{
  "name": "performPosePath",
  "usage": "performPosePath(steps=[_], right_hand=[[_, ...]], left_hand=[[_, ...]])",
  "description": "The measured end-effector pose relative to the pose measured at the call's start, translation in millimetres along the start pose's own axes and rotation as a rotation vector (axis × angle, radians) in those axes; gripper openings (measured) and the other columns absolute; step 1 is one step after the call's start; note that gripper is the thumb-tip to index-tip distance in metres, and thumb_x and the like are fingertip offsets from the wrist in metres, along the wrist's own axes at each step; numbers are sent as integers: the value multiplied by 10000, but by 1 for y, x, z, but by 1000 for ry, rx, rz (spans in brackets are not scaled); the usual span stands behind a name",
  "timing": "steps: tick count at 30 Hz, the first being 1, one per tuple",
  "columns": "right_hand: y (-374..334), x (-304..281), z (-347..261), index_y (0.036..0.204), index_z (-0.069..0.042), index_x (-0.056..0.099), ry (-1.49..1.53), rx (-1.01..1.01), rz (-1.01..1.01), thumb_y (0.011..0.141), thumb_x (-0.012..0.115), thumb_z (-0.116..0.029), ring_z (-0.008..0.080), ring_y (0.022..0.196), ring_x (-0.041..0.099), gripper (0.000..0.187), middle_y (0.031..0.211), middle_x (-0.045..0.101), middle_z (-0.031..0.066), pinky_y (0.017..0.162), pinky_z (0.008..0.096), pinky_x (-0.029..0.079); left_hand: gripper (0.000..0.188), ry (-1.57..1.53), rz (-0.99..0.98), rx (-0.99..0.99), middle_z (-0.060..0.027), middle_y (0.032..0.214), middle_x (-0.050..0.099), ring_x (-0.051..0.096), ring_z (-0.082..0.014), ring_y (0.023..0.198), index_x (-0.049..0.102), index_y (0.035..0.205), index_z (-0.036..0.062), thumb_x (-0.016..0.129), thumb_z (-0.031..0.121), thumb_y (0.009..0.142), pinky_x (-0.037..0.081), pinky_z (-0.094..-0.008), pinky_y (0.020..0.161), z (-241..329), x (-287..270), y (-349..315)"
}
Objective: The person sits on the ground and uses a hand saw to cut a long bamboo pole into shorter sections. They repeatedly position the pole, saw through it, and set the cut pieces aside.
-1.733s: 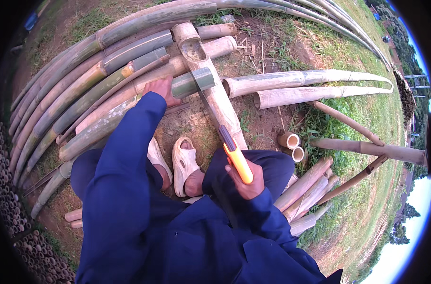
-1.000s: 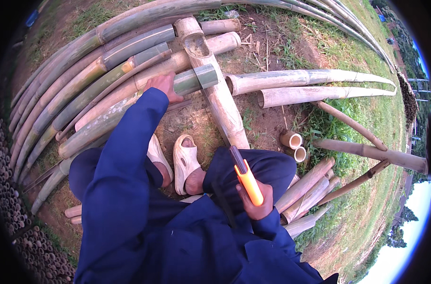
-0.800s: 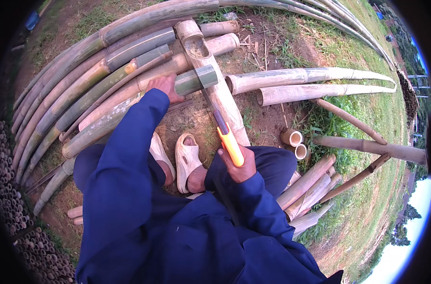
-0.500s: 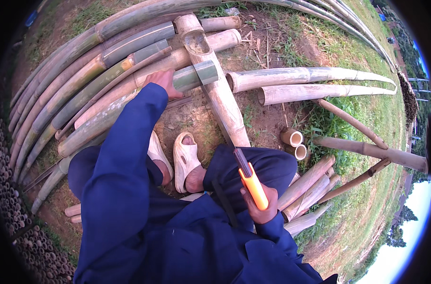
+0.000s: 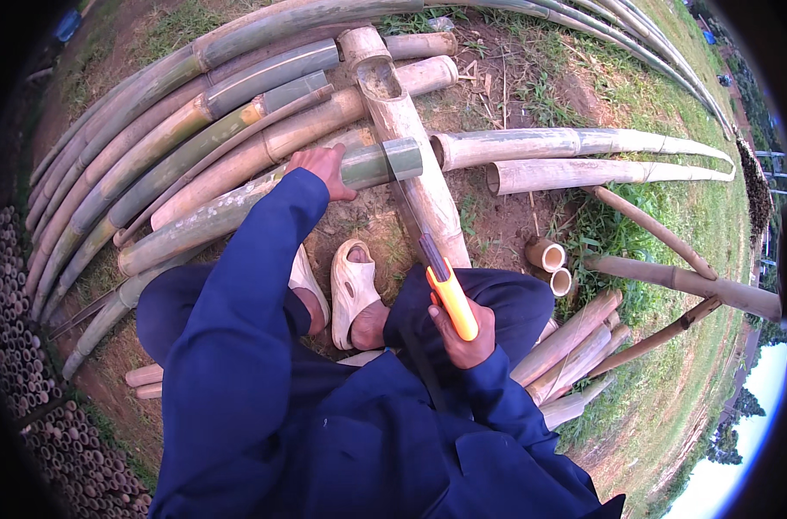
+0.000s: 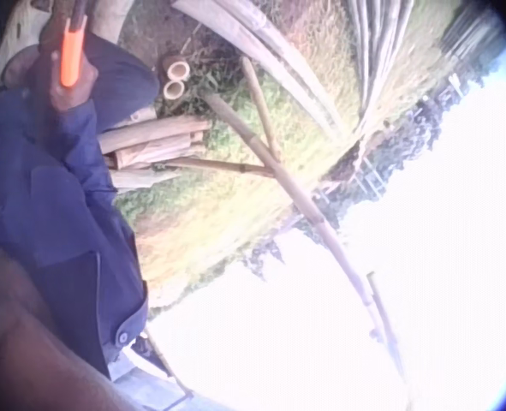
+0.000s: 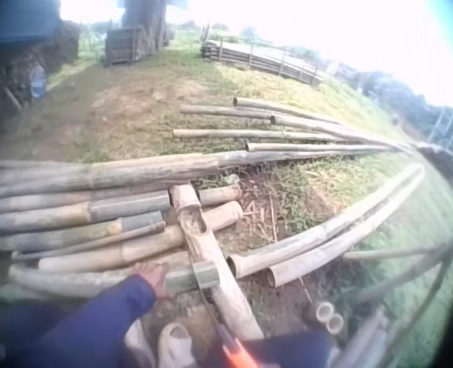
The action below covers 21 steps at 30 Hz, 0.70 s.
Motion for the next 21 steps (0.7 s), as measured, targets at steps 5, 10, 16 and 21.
performPosePath(steps=[5, 10, 16, 21], right_hand=[[21, 4, -28, 1068, 48, 711, -39, -138, 75, 892, 770, -43, 292, 655, 726, 207, 759, 707, 162, 621, 347, 540], [47, 3, -21, 1057, 38, 724, -61, -94, 67, 906, 766, -66, 250, 637, 708, 188, 736, 700, 154, 617, 334, 527], [42, 10, 5, 1115, 31, 720, 47, -85, 45, 929, 759, -74, 156, 663, 678, 216, 758, 709, 110, 644, 304, 528], [20, 6, -6, 1101, 23, 712, -26, -56, 40, 909, 771, -56, 228, 671, 691, 215, 789, 703, 134, 662, 312, 532]], left_hand=[[775, -52, 101, -57, -216, 1074, 749, 718, -393, 1051, 634, 1222, 35, 884, 474, 633, 553, -508, 915, -14, -18, 8], [820, -60, 287, -33, -183, 1130, 720, 702, -383, 1063, 596, 1272, 62, 904, 438, 611, 537, -509, 934, -24, -32, 19], [815, 119, 427, -47, -166, 1172, 664, 682, -355, 1097, 555, 1265, 75, 943, 388, 620, 537, -501, 937, -6, -19, 13], [760, 31, 231, -73, -226, 1101, 712, 707, -399, 1060, 583, 1235, 43, 907, 403, 650, 549, -505, 928, -12, -34, 23]])
Point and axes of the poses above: each hand's wrist, its own y-axis towards the middle knuckle, its own x-axis out of the palm, z = x × y, the point moved 10 cm from there along y, towards the middle knuckle
